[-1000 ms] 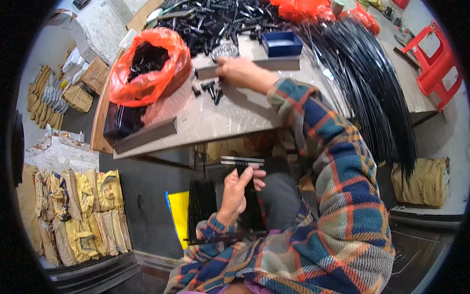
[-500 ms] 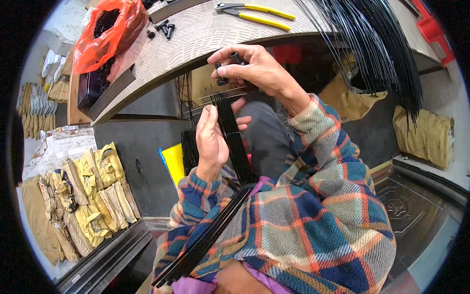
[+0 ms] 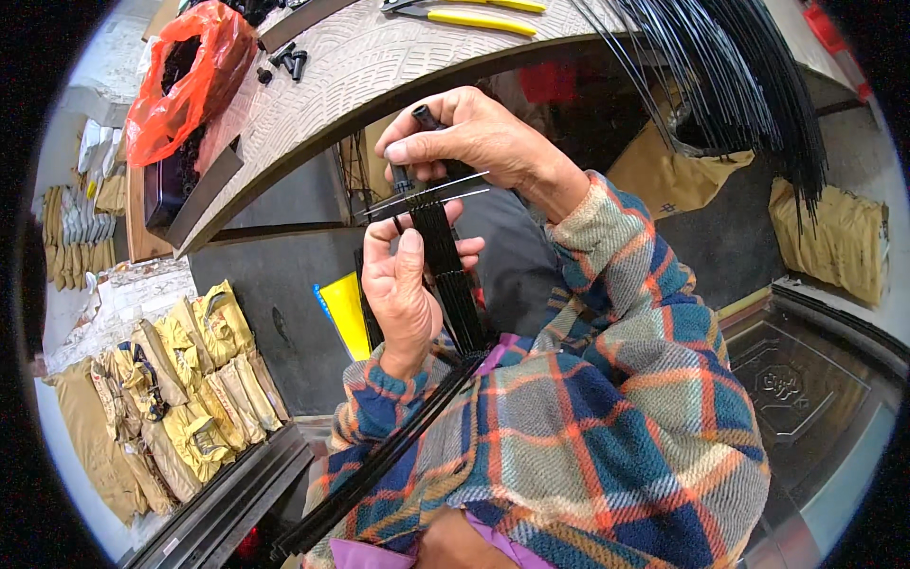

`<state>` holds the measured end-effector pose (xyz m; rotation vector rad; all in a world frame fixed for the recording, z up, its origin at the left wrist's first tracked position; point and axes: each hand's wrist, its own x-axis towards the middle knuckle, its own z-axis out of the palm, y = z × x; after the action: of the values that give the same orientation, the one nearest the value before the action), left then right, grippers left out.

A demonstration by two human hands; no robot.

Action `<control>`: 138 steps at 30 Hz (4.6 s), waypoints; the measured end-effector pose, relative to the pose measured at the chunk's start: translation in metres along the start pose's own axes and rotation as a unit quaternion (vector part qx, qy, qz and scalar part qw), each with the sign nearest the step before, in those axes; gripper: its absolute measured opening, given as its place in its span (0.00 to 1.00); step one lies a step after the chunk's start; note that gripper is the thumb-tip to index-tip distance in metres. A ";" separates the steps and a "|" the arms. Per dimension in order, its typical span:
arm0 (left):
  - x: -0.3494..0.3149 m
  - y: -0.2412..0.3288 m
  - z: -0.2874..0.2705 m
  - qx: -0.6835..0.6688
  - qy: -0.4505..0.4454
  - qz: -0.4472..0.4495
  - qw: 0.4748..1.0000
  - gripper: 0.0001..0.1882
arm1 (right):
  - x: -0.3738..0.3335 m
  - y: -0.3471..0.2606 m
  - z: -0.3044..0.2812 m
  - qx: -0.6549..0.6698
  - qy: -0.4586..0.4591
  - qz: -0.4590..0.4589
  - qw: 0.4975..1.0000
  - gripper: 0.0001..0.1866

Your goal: Assembling electrical cable harnesses by inserting wires into plastic connectors and using crimping tools.

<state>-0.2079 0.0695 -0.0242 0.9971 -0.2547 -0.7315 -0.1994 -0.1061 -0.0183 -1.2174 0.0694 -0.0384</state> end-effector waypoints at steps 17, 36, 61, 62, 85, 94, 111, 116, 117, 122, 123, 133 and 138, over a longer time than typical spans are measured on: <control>-0.006 0.003 0.002 -0.016 0.015 -0.001 1.000 0.17 | -0.004 -0.001 0.019 -0.037 -0.022 -0.013 0.999 0.12; 0.001 0.010 -0.010 -0.005 0.083 0.062 0.995 0.14 | -0.047 0.047 0.044 0.129 0.155 -0.132 0.971 0.25; 0.003 0.049 -0.048 0.040 0.041 0.032 0.998 0.10 | -0.048 0.037 0.079 -0.064 0.131 -0.062 0.987 0.08; 0.002 0.049 -0.048 0.047 0.041 0.043 0.997 0.11 | -0.048 0.039 0.079 -0.089 0.122 -0.085 0.985 0.09; -0.009 0.027 -0.048 0.006 0.056 0.097 0.994 0.15 | -0.039 0.045 0.081 0.014 0.047 -0.037 0.998 0.12; 0.009 0.006 -0.041 -0.068 0.122 0.095 0.986 0.15 | -0.029 0.029 0.016 0.056 0.204 -0.237 0.948 0.23; 0.004 0.015 -0.025 -0.162 0.100 0.042 0.981 0.11 | 0.044 -0.024 0.022 -0.129 -0.189 0.034 0.973 0.25; 0.005 0.012 -0.025 -0.153 0.100 0.051 0.982 0.12 | 0.043 -0.022 0.020 -0.139 -0.174 0.041 0.974 0.24; 0.005 0.012 -0.025 -0.153 0.100 0.050 0.982 0.12 | 0.042 -0.022 0.021 -0.138 -0.170 0.038 0.975 0.23; 0.006 0.010 -0.027 -0.148 0.119 0.047 0.981 0.13 | 0.042 -0.019 0.026 -0.144 -0.144 0.030 0.979 0.19; 0.005 0.010 -0.027 -0.146 0.119 0.046 0.981 0.13 | 0.043 -0.019 0.028 -0.184 -0.121 0.050 0.974 0.18; 0.004 0.008 -0.024 -0.139 0.126 0.062 0.980 0.15 | 0.048 -0.016 0.031 -0.236 -0.100 0.056 0.965 0.18; 0.005 0.007 -0.025 -0.145 0.141 0.060 0.978 0.16 | 0.046 -0.025 0.038 -0.255 -0.098 0.037 0.961 0.20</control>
<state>-0.1883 0.0851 -0.0329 0.7882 0.0391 -0.4930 -0.1502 -0.0825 0.0171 -1.7268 -0.0520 0.1753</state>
